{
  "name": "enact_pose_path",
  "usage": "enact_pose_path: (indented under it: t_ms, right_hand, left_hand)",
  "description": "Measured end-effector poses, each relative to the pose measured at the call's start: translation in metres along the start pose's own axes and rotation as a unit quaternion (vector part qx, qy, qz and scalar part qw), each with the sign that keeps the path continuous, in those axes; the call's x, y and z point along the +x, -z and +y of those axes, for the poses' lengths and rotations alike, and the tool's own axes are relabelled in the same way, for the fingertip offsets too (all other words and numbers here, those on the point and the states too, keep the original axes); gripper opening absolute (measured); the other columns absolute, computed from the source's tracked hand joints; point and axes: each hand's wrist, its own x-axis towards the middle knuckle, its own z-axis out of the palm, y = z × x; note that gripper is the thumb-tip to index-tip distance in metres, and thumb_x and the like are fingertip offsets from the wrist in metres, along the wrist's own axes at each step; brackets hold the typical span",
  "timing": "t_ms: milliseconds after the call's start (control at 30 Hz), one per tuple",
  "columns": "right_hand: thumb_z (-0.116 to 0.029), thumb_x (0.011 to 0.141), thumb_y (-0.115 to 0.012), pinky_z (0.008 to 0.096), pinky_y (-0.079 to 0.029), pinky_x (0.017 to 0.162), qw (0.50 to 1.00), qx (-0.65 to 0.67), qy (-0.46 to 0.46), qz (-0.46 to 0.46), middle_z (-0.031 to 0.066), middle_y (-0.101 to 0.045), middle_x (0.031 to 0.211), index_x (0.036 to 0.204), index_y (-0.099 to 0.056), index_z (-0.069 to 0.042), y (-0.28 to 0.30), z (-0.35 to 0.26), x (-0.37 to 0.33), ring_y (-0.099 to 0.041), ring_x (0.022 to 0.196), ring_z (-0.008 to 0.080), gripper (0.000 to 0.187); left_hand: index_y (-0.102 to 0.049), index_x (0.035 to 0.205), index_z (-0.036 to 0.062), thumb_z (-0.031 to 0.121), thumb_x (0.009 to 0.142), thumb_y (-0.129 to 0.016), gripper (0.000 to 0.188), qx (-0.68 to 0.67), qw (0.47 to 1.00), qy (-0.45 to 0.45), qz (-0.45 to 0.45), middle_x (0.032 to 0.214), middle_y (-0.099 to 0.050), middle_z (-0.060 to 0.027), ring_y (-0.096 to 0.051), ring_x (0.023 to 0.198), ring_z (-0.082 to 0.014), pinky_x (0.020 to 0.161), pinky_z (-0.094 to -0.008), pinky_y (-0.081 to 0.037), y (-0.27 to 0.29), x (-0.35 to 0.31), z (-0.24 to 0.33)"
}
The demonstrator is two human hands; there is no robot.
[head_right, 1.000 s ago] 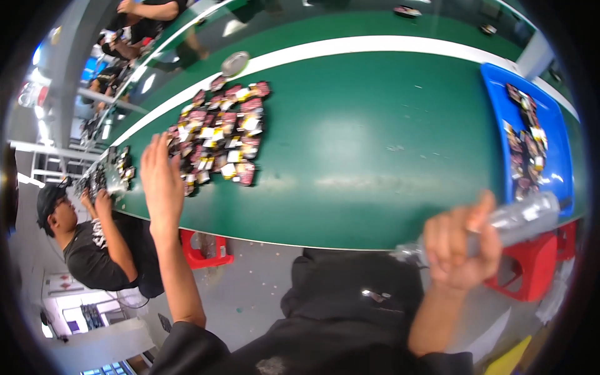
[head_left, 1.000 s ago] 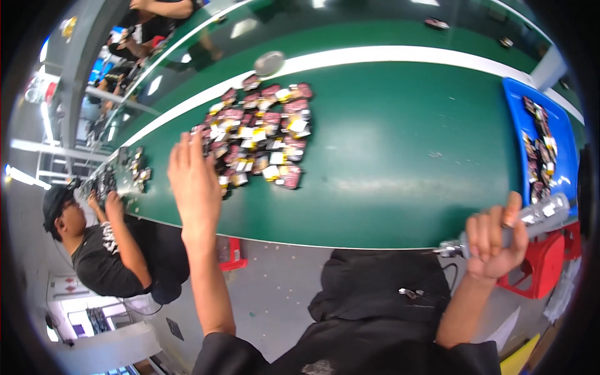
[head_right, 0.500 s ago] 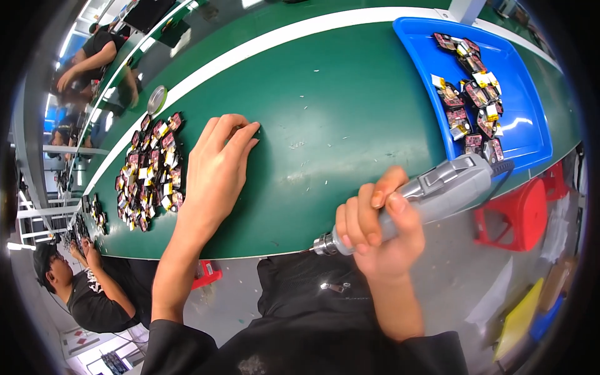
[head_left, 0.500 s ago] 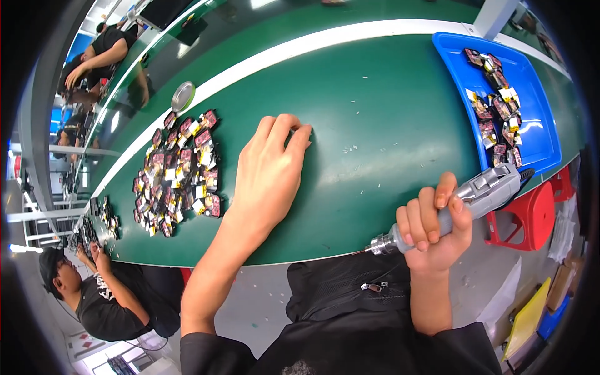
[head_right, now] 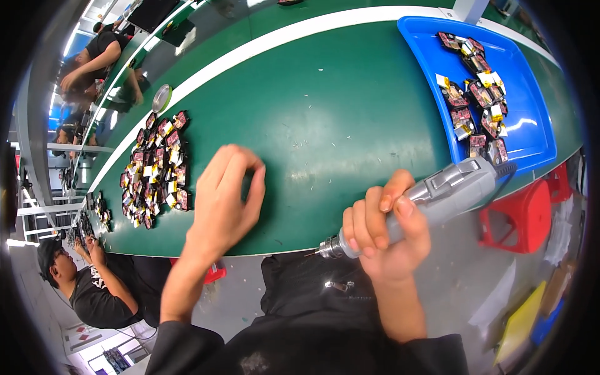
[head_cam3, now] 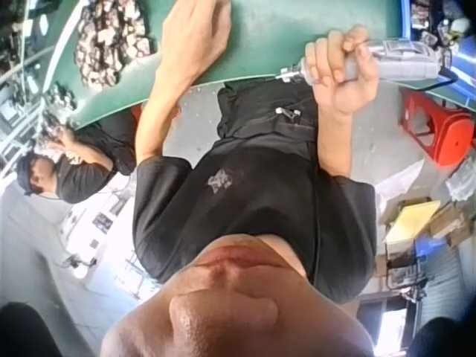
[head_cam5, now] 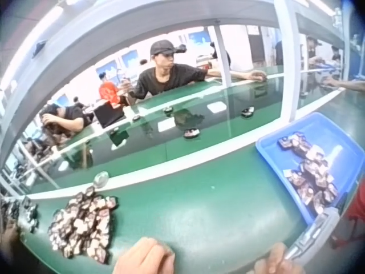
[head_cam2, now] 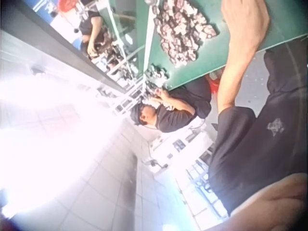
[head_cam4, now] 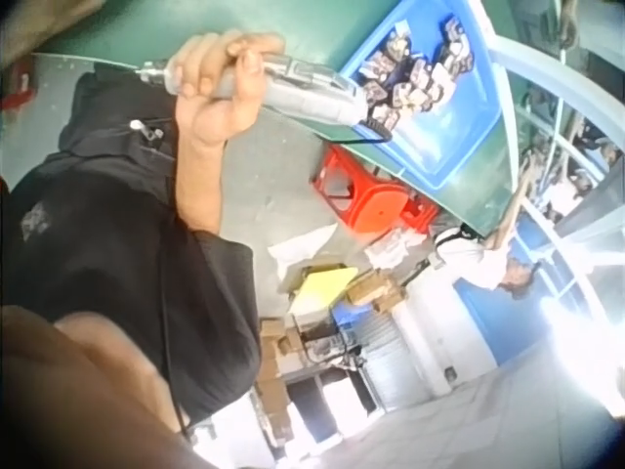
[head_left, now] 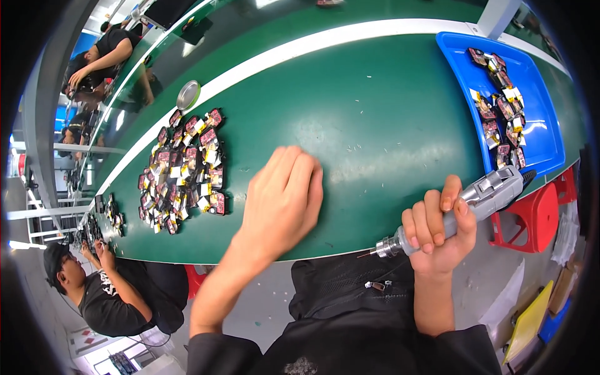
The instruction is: Use an electric screwdriver to assemble electronic component circuit boards on a factory assembly line.
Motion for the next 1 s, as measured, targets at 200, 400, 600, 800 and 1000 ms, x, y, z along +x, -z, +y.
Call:
enact_pose_path:
  t_ms: [200,400,600,800,1000]
  right_hand:
    - [-0.025,0.101,-0.042,0.0305,-0.04,0.05,0.999,0.029,0.028,0.006,-0.0005,-0.041,0.055,0.094,-0.049,-0.008,-0.011,-0.005,0.004,-0.04,0.043,0.0117,0.02]
    - [-0.024,0.102,-0.047,0.0264,-0.038,0.051,0.993,0.054,0.093,-0.045,-0.0008,-0.04,0.057,0.094,-0.051,-0.005,-0.051,-0.008,0.015,-0.039,0.045,0.0096,0.02]
    - [-0.024,0.101,-0.049,0.0262,-0.038,0.05,0.993,0.05,0.103,-0.026,-0.0015,-0.039,0.056,0.092,-0.052,-0.005,-0.053,-0.003,0.011,-0.038,0.044,0.0095,0.021]
    - [-0.025,0.101,-0.048,0.0266,-0.038,0.049,0.994,0.039,0.101,-0.033,-0.0014,-0.04,0.055,0.091,-0.052,-0.005,-0.055,-0.005,0.007,-0.038,0.043,0.0096,0.022]
    - [-0.026,0.101,-0.046,0.0274,-0.038,0.05,0.993,-0.005,0.102,-0.061,-0.0009,-0.04,0.055,0.092,-0.052,-0.005,-0.052,-0.008,0.006,-0.039,0.043,0.0099,0.024]
  left_hand:
    - [-0.053,0.088,-0.0023,-0.003,0.091,-0.054,0.004,-0.344,0.928,0.144,0.017,0.084,-0.059,-0.0125,-0.056,0.071,-0.0205,0.062,-0.03,-0.045,-0.001,-0.051,0.041]
    - [-0.06,0.092,-0.0045,0.002,0.096,-0.057,0.008,-0.666,0.705,0.234,0.072,0.089,-0.061,-0.015,-0.056,0.072,-0.0152,0.065,-0.0266,-0.048,-0.008,-0.064,0.062]
    - [-0.061,0.092,-0.0055,0.004,0.096,-0.058,0.011,-0.711,0.659,0.23,0.087,0.087,-0.061,-0.0156,-0.057,0.071,-0.0157,0.064,-0.0275,-0.049,-0.013,-0.069,0.066]
    - [-0.061,0.09,-0.0055,0.006,0.097,-0.057,0.014,-0.709,0.663,0.229,0.08,0.085,-0.06,-0.014,-0.056,0.07,-0.0146,0.064,-0.0266,-0.048,-0.01,-0.071,0.067]
    - [-0.061,0.082,-0.0051,-0.005,0.086,-0.064,0.005,-0.466,0.856,0.196,0.112,0.077,-0.063,-0.0129,-0.057,0.065,-0.0161,0.058,-0.0268,-0.045,-0.009,-0.065,0.071]
